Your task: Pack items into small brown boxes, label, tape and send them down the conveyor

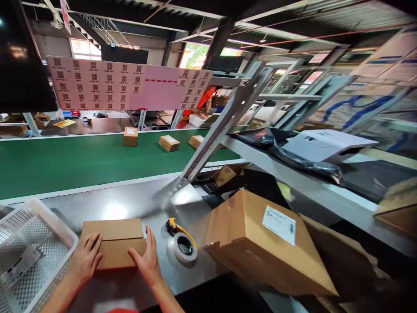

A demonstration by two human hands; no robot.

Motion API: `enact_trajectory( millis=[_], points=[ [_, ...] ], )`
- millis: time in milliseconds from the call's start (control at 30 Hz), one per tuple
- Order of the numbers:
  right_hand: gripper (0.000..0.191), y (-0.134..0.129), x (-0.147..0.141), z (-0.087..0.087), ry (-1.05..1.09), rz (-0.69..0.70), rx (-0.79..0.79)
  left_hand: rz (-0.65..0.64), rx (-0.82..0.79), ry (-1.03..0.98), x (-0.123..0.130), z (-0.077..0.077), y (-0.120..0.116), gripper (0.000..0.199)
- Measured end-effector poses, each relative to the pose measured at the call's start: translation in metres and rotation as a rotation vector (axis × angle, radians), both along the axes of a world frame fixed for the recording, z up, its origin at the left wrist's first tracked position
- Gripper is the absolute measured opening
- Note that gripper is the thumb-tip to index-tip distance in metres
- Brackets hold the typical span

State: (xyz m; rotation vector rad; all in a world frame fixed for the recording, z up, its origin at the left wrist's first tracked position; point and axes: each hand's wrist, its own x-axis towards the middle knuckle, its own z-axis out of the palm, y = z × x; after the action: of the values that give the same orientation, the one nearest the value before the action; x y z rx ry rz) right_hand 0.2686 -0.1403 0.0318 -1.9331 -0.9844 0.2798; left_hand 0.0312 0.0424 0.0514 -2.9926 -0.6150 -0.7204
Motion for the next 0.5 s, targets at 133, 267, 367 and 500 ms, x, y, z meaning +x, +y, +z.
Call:
enact_trajectory(
  millis=[133, 267, 367, 500],
  points=[
    [0.076, 0.002, 0.020, 0.010, -0.010, 0.265, 0.005, 0.281, -0.090, -0.102, 0.009, -0.027, 0.005, 0.051],
    [0.074, 0.002, 0.041, 0.017, 0.040, 0.441, -0.039, 0.463, -0.298, -0.233, 0.023, -0.039, 0.005, 0.068],
    [0.078, -0.005, 0.043, 0.010, 0.067, 0.413, -0.013, 0.410, -0.395, -0.228, 0.023, -0.034, 0.001, 0.060],
    [0.078, -0.025, 0.031, -0.009, 0.060, 0.236, -0.018, 0.333, -0.435, -0.200, 0.029, -0.013, -0.009, 0.050]
  ],
)
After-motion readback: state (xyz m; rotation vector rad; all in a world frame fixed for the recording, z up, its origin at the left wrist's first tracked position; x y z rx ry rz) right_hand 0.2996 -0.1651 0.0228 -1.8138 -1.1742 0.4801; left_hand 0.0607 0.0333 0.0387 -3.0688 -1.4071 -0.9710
